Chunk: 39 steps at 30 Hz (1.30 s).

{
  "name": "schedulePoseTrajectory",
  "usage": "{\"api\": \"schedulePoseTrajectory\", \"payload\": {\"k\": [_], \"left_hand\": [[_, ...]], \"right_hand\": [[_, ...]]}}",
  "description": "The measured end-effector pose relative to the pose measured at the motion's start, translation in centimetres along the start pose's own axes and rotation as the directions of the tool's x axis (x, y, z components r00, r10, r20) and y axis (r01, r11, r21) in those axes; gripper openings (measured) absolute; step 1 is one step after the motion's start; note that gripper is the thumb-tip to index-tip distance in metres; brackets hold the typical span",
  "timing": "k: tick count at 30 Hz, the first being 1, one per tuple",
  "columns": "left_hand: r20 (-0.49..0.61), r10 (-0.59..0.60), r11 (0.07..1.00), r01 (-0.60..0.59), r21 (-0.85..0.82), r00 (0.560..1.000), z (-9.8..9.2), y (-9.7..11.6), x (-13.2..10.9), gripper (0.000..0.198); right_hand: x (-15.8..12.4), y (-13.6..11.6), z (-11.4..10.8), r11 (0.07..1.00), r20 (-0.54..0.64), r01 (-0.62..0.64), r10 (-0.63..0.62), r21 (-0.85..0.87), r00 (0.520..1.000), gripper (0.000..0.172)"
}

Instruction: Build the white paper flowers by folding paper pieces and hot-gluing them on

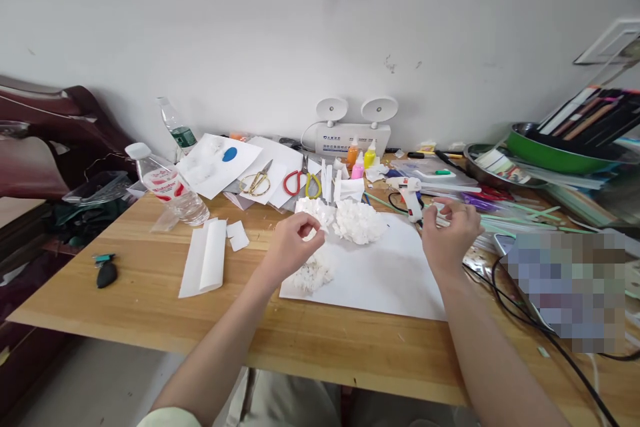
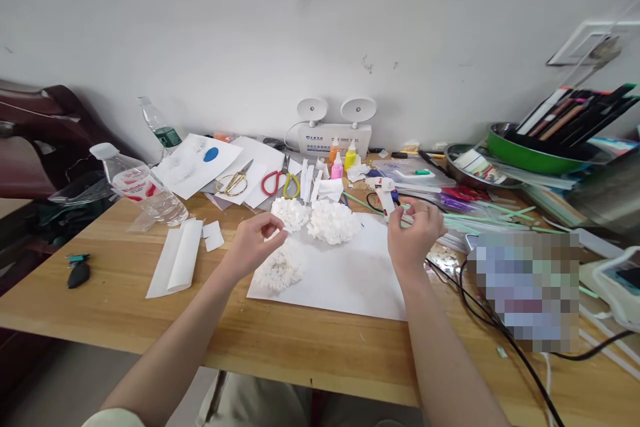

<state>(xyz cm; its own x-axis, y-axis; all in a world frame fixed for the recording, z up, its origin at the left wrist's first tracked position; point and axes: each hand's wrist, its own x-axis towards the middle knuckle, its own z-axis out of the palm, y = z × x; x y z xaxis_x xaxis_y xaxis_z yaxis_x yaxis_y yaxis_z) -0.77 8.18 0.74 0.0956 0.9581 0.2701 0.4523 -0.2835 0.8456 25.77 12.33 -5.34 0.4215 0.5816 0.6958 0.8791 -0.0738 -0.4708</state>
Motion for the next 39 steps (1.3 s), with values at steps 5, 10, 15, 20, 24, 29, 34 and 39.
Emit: {"api": "schedulePoseTrajectory", "payload": {"k": [5, 10, 15, 20, 24, 29, 34, 39], "left_hand": [[0.048, -0.057, 0.972, 0.045, 0.229, 0.997, -0.1, -0.6, -2.7, 0.009], [0.091, -0.087, 0.929, 0.048, 0.367, 0.992, 0.8, -1.8, -3.9, 0.01], [0.115, -0.113, 0.888, 0.048, 0.457, 0.987, 1.2, -2.5, -3.7, 0.009], [0.136, -0.151, 0.838, 0.054, 0.543, 0.979, 1.3, -2.6, -3.8, 0.008], [0.151, -0.176, 0.793, 0.05, 0.607, 0.973, 1.4, -2.5, -3.8, 0.008], [0.151, -0.187, 0.744, 0.04, 0.667, 0.971, 1.7, -2.2, -3.7, 0.007], [0.168, -0.186, 0.714, 0.015, 0.7, 0.968, 2.0, -2.2, -3.3, 0.008], [0.205, -0.197, 0.708, -0.006, 0.706, 0.959, 2.1, -2.1, -2.8, 0.008]], "right_hand": [[0.0, -0.2, 0.1, 0.999, -0.013, 0.042, -0.041, 0.029, 0.999, 0.021], [0.3, -0.3, -0.3, 0.998, 0.011, 0.042, -0.043, 0.048, 0.999, 0.021], [0.5, -0.1, -0.4, 0.995, 0.023, 0.05, -0.052, 0.081, 0.998, 0.021], [0.5, 0.1, -0.2, 0.989, -0.003, 0.067, -0.067, 0.134, 0.998, 0.019], [0.6, 0.3, 0.0, 0.975, -0.055, 0.085, -0.075, 0.205, 0.996, 0.016], [0.6, 0.5, 0.2, 0.963, -0.072, 0.094, -0.078, 0.252, 0.994, 0.015], [0.7, 0.5, 0.1, 0.964, -0.076, 0.094, -0.077, 0.25, 0.994, 0.015], [0.7, 0.3, -0.1, 0.963, -0.071, 0.098, -0.083, 0.252, 0.994, 0.016]]}}
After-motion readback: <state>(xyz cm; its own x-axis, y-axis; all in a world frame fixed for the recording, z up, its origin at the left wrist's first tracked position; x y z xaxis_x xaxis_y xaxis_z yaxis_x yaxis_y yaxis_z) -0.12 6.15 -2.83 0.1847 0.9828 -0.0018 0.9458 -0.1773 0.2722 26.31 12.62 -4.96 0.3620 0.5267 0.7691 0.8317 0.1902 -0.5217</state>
